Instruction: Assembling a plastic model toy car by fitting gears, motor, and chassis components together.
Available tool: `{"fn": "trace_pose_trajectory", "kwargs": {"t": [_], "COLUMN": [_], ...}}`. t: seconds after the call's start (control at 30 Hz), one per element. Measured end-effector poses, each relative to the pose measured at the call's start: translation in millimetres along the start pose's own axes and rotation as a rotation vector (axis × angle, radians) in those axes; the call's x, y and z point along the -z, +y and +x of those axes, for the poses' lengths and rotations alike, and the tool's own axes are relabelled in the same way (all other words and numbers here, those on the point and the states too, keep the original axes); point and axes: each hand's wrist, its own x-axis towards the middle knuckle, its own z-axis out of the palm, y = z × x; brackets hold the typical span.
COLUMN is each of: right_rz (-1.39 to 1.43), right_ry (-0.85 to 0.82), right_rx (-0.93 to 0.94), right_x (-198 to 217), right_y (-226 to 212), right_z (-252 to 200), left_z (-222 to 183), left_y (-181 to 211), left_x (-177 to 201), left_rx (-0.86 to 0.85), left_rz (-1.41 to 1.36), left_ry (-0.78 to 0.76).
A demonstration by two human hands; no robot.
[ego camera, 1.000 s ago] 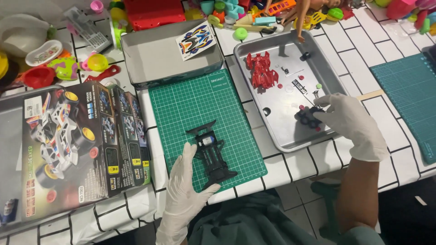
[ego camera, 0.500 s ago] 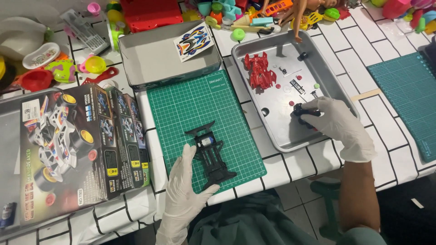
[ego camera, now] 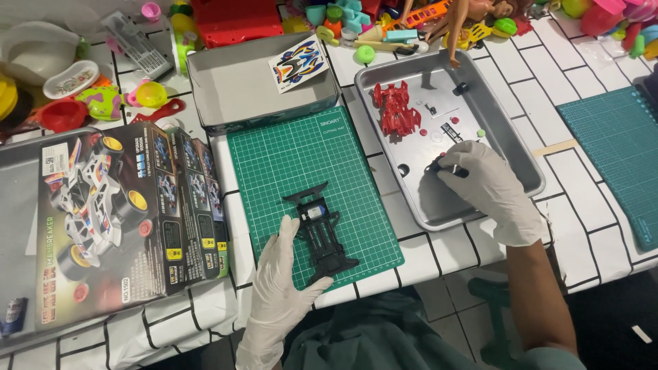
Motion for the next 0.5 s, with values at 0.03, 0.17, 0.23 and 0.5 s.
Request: {"fn": "trace_pose_trajectory", "kwargs": {"t": [0.03,0.17,0.23,0.5], "right_rz": [-0.035,0.014,0.015,0.005], "right_ry": [0.022,0.057,0.063,0.048], "right_rx": [0.076,0.153,0.221,0.322], "right_x": [-4.2,-8.8,-8.8,-14.1], "right_y": [2.7,-6.1,-10.8,-19.2], "right_z": [1.7,5.3,4.1,20.8], "left_z": [-0.3,1.1,1.3,0.3], "left_y": [-0.3,0.1,0.0,0.8], "left_x": [-0.2,0.9,0.6,1.9], "left_rx": [-0.006,-0.022,0.002,0.024], "left_rz": [0.006,-0.007,-0.009,-0.026], "left_ry": [0.002,0.009,-0.007,-0.018]}}
